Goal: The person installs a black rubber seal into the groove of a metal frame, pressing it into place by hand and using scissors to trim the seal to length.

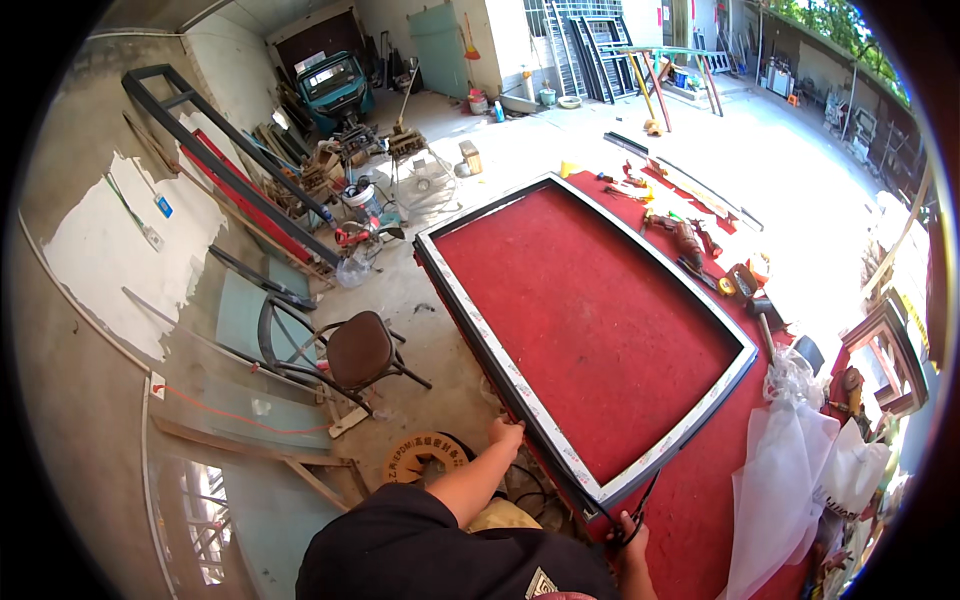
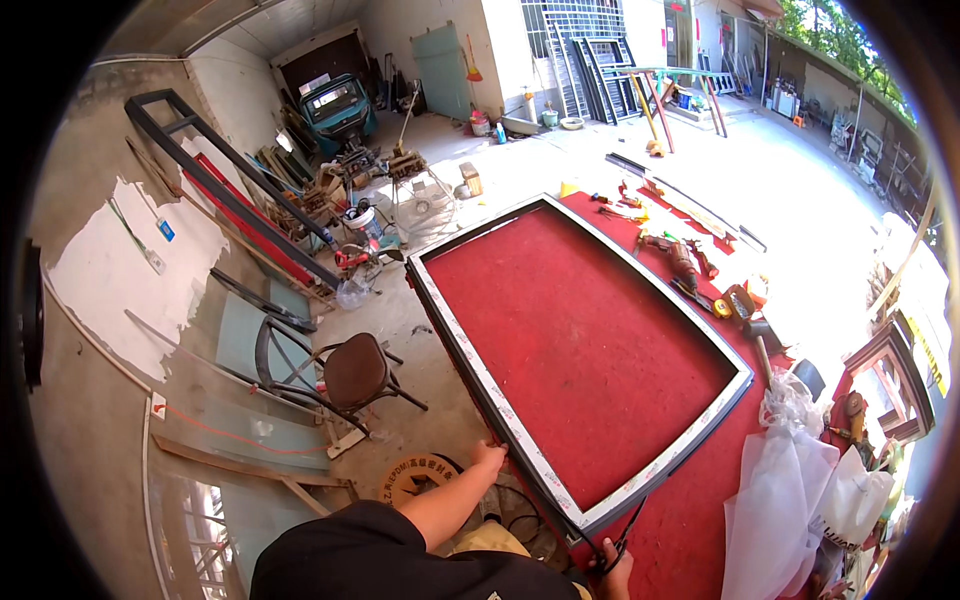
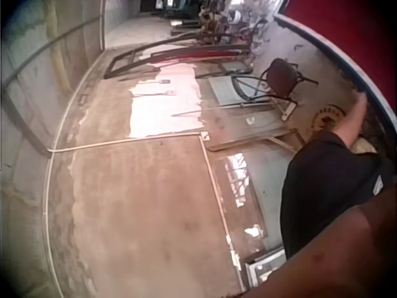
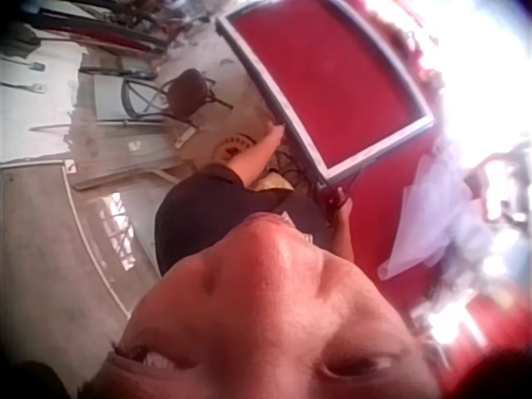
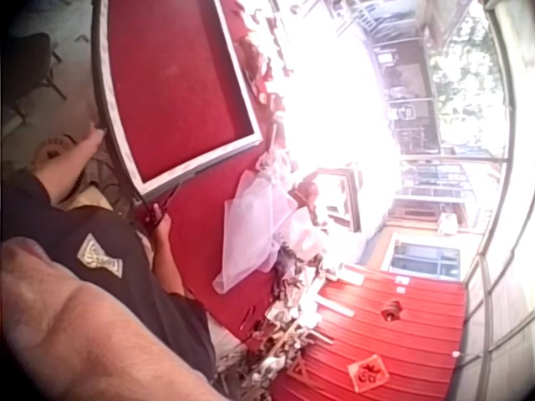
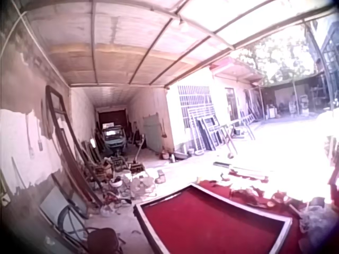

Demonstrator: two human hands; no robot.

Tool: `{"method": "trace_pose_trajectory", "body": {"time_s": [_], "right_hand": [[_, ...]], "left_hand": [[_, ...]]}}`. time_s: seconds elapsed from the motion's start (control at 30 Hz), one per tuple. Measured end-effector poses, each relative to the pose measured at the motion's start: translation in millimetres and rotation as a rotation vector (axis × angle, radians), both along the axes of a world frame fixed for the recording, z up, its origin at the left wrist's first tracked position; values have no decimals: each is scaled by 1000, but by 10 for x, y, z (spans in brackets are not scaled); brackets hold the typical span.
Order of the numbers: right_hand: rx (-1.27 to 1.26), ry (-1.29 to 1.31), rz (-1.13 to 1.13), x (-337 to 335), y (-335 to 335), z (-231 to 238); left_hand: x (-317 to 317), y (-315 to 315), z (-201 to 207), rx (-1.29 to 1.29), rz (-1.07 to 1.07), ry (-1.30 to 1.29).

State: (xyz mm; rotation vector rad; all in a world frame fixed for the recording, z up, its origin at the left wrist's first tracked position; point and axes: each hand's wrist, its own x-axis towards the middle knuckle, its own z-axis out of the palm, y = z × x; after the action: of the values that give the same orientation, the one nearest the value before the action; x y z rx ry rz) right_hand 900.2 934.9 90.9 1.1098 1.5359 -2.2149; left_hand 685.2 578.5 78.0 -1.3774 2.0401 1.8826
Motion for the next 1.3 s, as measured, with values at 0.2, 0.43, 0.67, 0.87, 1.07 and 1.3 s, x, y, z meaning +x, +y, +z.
{"method": "trace_pose_trajectory", "body": {"time_s": [0.2,0.43,0.67,0.87,1.07,1.3], "right_hand": [[-19,7,31,-67,-48,34],[16,0,25,-73,-58,94],[-6,-6,12,-39,-50,197],[-13,33,12,-75,-65,133],[1,47,11,-35,-54,86],[8,10,27,-77,-101,313]], "left_hand": [[-43,-179,-508,-95,16,-15],[-114,-184,-406,-181,-28,-157],[-194,-146,-318,-216,-100,-230],[7,-133,-535,-30,0,-14],[135,65,-438,-100,-67,-48],[77,8,-516,-111,-54,-149]]}}
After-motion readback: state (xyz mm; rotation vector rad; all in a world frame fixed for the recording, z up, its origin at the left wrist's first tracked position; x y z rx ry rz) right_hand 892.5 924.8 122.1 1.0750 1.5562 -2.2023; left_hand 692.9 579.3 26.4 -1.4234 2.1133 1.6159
